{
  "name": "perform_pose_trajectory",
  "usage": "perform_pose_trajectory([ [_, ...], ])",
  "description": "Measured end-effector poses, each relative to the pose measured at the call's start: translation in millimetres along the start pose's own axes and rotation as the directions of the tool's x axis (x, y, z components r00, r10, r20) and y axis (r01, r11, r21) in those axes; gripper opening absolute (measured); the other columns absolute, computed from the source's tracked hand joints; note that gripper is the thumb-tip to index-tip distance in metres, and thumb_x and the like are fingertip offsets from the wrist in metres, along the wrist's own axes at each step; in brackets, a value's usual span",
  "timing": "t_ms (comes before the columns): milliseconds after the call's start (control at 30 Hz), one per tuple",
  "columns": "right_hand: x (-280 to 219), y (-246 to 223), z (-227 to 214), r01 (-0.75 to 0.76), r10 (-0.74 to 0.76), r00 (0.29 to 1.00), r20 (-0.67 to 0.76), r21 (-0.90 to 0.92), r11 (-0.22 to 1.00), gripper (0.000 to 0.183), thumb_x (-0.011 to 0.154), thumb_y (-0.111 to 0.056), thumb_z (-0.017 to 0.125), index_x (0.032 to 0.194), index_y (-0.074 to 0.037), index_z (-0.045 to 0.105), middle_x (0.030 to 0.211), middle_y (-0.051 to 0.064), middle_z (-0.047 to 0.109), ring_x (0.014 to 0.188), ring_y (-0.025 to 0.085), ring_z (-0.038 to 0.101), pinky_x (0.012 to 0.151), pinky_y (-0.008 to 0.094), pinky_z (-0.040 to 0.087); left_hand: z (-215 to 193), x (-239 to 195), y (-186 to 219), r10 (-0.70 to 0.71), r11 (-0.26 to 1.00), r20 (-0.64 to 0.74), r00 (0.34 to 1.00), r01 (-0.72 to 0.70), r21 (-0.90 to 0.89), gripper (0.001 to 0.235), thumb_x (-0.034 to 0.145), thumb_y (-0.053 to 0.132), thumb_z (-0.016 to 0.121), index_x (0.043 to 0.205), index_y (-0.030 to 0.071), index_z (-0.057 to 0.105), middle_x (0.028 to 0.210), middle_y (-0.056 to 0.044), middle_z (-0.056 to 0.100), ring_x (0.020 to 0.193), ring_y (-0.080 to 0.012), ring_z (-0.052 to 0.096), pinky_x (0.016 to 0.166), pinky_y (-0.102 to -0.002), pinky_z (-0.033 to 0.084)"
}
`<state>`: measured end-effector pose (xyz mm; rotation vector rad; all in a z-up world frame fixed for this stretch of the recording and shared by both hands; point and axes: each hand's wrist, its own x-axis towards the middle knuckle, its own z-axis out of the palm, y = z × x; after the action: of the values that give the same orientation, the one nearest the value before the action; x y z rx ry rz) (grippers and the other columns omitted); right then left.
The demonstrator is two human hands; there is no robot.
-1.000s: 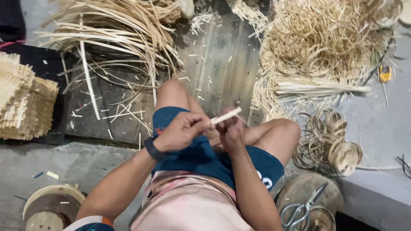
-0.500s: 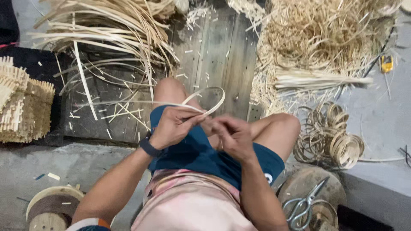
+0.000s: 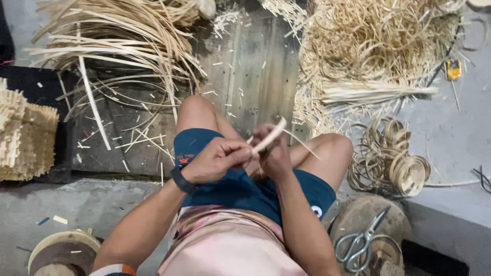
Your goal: The person sits on the floor and weaves thin bamboo strips into circular rings. They repeatedly bend and interlock the strips by hand, forming multiple rings and placing them in a pile nearby.
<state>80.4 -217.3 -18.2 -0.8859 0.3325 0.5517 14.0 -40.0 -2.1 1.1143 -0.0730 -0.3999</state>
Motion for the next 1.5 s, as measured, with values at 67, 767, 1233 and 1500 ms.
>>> perform_pose_trajectory([
  [67,30.6,-7.8,-16.0,-0.201,0.305,0.867,0.394,-0.282,0.938,0.021,0.109,-0.022,0.061,0.104,-0.002,0.065,0.073,-0.003,0.053,0.065,0.005,0.047,0.055,0.018,0.039,10.1,3.5,1.2,-0.089,0.994,0.142,0.986,0.079,0.073,0.029,0.106,0.024,0.062,0.11,-0.001,0.077,0.075,0.002,0.062,0.068,-0.0043,0.052,0.058,-0.021,0.041],
  [767,-37.4,-37.6,9.0,0.6,-0.258,0.784,0.565,-0.581,0.55,0.011,0.099,-0.013,0.07,0.099,-0.002,0.072,0.088,0.007,0.069,0.071,0.014,0.064,0.062,0.028,0.051,-15.4,18.1,3.8,0.097,0.966,-0.331,0.939,-0.009,0.259,0.021,0.109,0.016,0.061,0.103,0.0,0.072,0.077,-0.001,0.059,0.07,-0.007,0.05,0.063,-0.024,0.044],
  [1233,25.6,-26.6,7.5,0.376,-0.04,0.844,0.534,-0.538,0.754,0.02,0.086,0.007,0.068,0.105,0.001,0.065,0.102,0.003,0.068,0.095,0.008,0.064,0.086,0.025,0.055,4.0,12.0,9.8,0.186,0.908,-0.22,0.958,-0.082,0.411,0.014,0.097,0.012,0.071,0.104,0.002,0.078,0.087,-0.002,0.077,0.076,-0.009,0.069,0.067,-0.025,0.055],
  [1500,-21.6,-22.1,-14.6,0.689,-0.375,0.724,0.579,-0.635,0.349,0.017,0.092,0.0,0.073,0.109,-0.004,0.077,0.094,0.003,0.071,0.076,0.01,0.063,0.065,0.026,0.05,1.8,25.5,2.4,0.459,0.717,-0.178,0.871,-0.244,0.653,0.029,0.092,0.002,0.07,0.121,0.001,0.074,0.098,-0.008,0.069,0.082,-0.0122,0.067,0.068,-0.025,0.055],
])
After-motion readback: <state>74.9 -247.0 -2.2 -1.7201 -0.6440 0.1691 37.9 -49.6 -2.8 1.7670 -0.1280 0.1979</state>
